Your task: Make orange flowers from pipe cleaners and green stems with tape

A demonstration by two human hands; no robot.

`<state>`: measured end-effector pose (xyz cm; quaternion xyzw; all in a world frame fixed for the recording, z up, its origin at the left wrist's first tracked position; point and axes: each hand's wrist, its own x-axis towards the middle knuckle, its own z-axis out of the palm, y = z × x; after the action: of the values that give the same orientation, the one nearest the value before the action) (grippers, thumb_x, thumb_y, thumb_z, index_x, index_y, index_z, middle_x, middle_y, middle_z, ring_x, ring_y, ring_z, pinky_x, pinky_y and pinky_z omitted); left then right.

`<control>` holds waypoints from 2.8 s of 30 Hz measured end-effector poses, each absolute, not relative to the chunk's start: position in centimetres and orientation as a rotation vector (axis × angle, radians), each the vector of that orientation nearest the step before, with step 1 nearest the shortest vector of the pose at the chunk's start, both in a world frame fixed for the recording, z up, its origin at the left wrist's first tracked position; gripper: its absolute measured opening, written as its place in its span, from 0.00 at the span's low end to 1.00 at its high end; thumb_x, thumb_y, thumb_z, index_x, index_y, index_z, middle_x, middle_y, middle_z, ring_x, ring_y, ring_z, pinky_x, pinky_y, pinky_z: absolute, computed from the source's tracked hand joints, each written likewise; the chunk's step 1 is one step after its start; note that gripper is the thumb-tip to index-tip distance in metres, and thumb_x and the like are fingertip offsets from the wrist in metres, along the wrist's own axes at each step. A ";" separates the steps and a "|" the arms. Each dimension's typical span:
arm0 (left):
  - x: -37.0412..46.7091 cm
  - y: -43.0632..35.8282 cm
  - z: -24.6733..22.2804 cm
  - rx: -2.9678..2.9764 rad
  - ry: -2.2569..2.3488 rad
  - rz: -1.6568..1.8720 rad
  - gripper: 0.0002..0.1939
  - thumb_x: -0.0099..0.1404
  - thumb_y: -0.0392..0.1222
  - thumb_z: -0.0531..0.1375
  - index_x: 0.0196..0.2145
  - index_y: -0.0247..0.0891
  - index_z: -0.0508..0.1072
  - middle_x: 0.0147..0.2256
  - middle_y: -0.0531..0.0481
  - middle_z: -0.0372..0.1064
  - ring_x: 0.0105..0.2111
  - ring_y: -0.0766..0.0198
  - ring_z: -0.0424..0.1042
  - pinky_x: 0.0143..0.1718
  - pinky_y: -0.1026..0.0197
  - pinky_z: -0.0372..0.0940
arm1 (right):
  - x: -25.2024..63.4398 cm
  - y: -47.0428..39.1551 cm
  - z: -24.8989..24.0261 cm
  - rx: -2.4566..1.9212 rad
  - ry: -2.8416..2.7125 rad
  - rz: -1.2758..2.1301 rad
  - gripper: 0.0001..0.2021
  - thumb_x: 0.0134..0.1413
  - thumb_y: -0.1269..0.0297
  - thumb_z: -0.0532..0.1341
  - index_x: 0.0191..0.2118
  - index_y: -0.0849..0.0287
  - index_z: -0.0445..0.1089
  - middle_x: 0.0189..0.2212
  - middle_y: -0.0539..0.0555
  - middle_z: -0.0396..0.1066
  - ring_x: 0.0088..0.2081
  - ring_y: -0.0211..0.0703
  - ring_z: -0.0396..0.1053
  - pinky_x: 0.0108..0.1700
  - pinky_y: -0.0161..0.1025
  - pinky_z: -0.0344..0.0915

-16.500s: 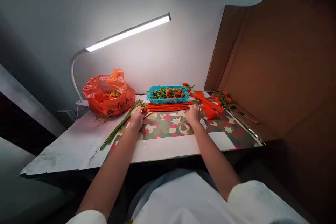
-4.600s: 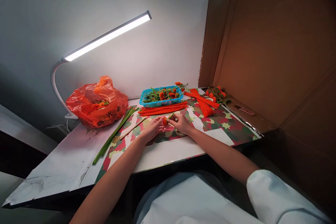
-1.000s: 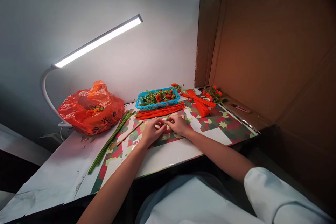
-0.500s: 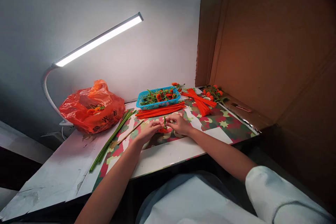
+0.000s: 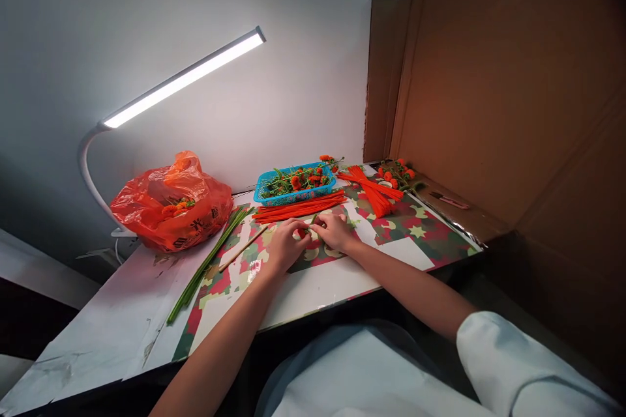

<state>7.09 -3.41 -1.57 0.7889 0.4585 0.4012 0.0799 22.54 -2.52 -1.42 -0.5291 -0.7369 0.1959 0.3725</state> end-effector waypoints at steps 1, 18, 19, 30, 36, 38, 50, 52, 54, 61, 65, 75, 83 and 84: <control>7.1 -3.4 -1.6 2.397 1.405 1.176 0.05 0.56 0.40 0.60 0.29 0.37 0.74 0.31 0.49 0.71 0.33 0.61 0.69 0.37 0.60 0.61 | 22.5 -2.6 -1.4 -1.357 -1.901 0.500 0.10 0.55 0.64 0.58 0.25 0.60 0.69 0.24 0.49 0.70 0.32 0.37 0.65 0.42 0.39 0.46; 5.4 -3.7 -0.2 1.374 0.858 0.725 0.11 0.46 0.43 0.67 0.22 0.33 0.73 0.23 0.51 0.68 0.26 0.67 0.67 0.31 0.64 0.60 | 24.6 -2.8 -1.2 -0.768 -1.968 0.912 0.12 0.52 0.56 0.59 0.26 0.60 0.68 0.25 0.49 0.65 0.26 0.34 0.57 0.32 0.35 0.54; 5.4 -3.6 0.0 1.303 0.840 0.731 0.11 0.44 0.43 0.68 0.22 0.33 0.73 0.23 0.50 0.69 0.27 0.66 0.68 0.32 0.64 0.61 | 24.4 -2.8 -1.2 -0.753 -1.922 0.984 0.12 0.51 0.56 0.59 0.27 0.60 0.68 0.24 0.48 0.64 0.25 0.34 0.56 0.30 0.34 0.54; 6.6 -3.2 -0.9 2.024 1.242 1.214 0.12 0.56 0.49 0.60 0.32 0.38 0.75 0.34 0.46 0.74 0.36 0.59 0.71 0.39 0.59 0.63 | 23.1 -2.0 -1.6 -1.181 -1.700 0.759 0.09 0.49 0.61 0.59 0.25 0.61 0.68 0.21 0.47 0.66 0.26 0.35 0.60 0.35 0.35 0.55; 6.8 -3.2 -1.1 2.280 1.349 1.139 0.08 0.57 0.42 0.59 0.25 0.38 0.74 0.33 0.47 0.73 0.34 0.60 0.69 0.39 0.59 0.62 | 22.7 -2.5 -1.4 -1.316 -1.805 0.646 0.07 0.51 0.65 0.60 0.26 0.60 0.71 0.21 0.47 0.69 0.27 0.36 0.63 0.42 0.39 0.51; 6.4 -3.0 -1.0 2.177 1.283 1.048 0.09 0.57 0.44 0.59 0.24 0.38 0.72 0.31 0.49 0.72 0.33 0.61 0.69 0.37 0.59 0.62 | 23.0 -2.5 -1.5 -1.231 -1.881 0.583 0.06 0.51 0.66 0.60 0.27 0.59 0.72 0.24 0.49 0.71 0.30 0.37 0.64 0.44 0.40 0.49; 4.5 -2.6 -0.7 1.414 0.833 0.666 0.15 0.48 0.49 0.66 0.25 0.33 0.72 0.29 0.43 0.73 0.33 0.57 0.72 0.38 0.57 0.63 | 23.7 -2.8 -1.3 -0.866 -1.829 1.013 0.08 0.51 0.61 0.59 0.30 0.61 0.70 0.23 0.48 0.65 0.26 0.35 0.60 0.30 0.34 0.56; 4.9 -2.5 -0.8 1.496 0.935 0.732 0.16 0.50 0.51 0.64 0.27 0.33 0.73 0.28 0.45 0.73 0.31 0.59 0.71 0.35 0.59 0.63 | 23.7 -2.7 -1.3 -0.953 -1.833 0.949 0.09 0.51 0.61 0.59 0.29 0.61 0.71 0.22 0.47 0.64 0.25 0.34 0.60 0.31 0.34 0.56; 5.4 -2.6 -0.8 1.665 1.059 0.871 0.17 0.53 0.53 0.62 0.29 0.34 0.74 0.29 0.47 0.73 0.30 0.61 0.70 0.33 0.61 0.62 | 23.5 -2.6 -1.2 -1.056 -1.824 0.823 0.09 0.52 0.61 0.59 0.28 0.61 0.71 0.22 0.47 0.65 0.26 0.35 0.61 0.34 0.35 0.56; 6.4 -3.2 -0.4 2.190 1.280 1.096 0.12 0.57 0.49 0.60 0.26 0.38 0.75 0.30 0.48 0.73 0.31 0.63 0.68 0.36 0.61 0.61 | 22.9 -2.5 -1.4 -1.246 -1.793 0.666 0.06 0.51 0.63 0.61 0.29 0.59 0.73 0.23 0.48 0.70 0.27 0.36 0.63 0.41 0.38 0.54; 5.7 -2.8 -0.6 1.899 1.122 0.951 0.15 0.55 0.51 0.61 0.25 0.35 0.74 0.27 0.50 0.71 0.28 0.64 0.68 0.33 0.62 0.62 | 23.2 -2.4 -1.6 -1.073 -1.857 0.679 0.05 0.50 0.68 0.60 0.31 0.58 0.74 0.29 0.51 0.73 0.33 0.38 0.66 0.40 0.37 0.56; 4.8 -2.8 -0.6 1.512 0.859 0.739 0.17 0.51 0.52 0.64 0.28 0.34 0.76 0.29 0.44 0.74 0.33 0.59 0.71 0.37 0.58 0.64 | 23.0 -2.9 -1.3 -0.819 -1.756 1.062 0.07 0.51 0.65 0.57 0.29 0.61 0.72 0.27 0.51 0.71 0.29 0.38 0.66 0.32 0.35 0.59; 6.7 -3.3 -0.8 2.134 1.301 1.197 0.11 0.55 0.49 0.62 0.27 0.39 0.76 0.31 0.48 0.73 0.32 0.61 0.70 0.37 0.60 0.62 | 22.5 -2.8 -1.6 -1.196 -1.715 0.648 0.07 0.51 0.65 0.58 0.28 0.59 0.72 0.24 0.50 0.71 0.29 0.38 0.65 0.38 0.36 0.56; 6.8 -3.4 -0.7 2.199 1.343 1.220 0.10 0.55 0.48 0.62 0.26 0.39 0.75 0.31 0.48 0.73 0.32 0.61 0.70 0.38 0.60 0.62 | 22.5 -2.7 -1.6 -1.209 -1.724 0.632 0.07 0.51 0.65 0.58 0.27 0.59 0.72 0.24 0.49 0.71 0.30 0.38 0.65 0.39 0.37 0.56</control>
<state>6.81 -3.39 -0.73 0.7632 0.4662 0.4233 0.1450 22.45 -2.74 -1.57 -0.4900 -0.6985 0.2560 0.4544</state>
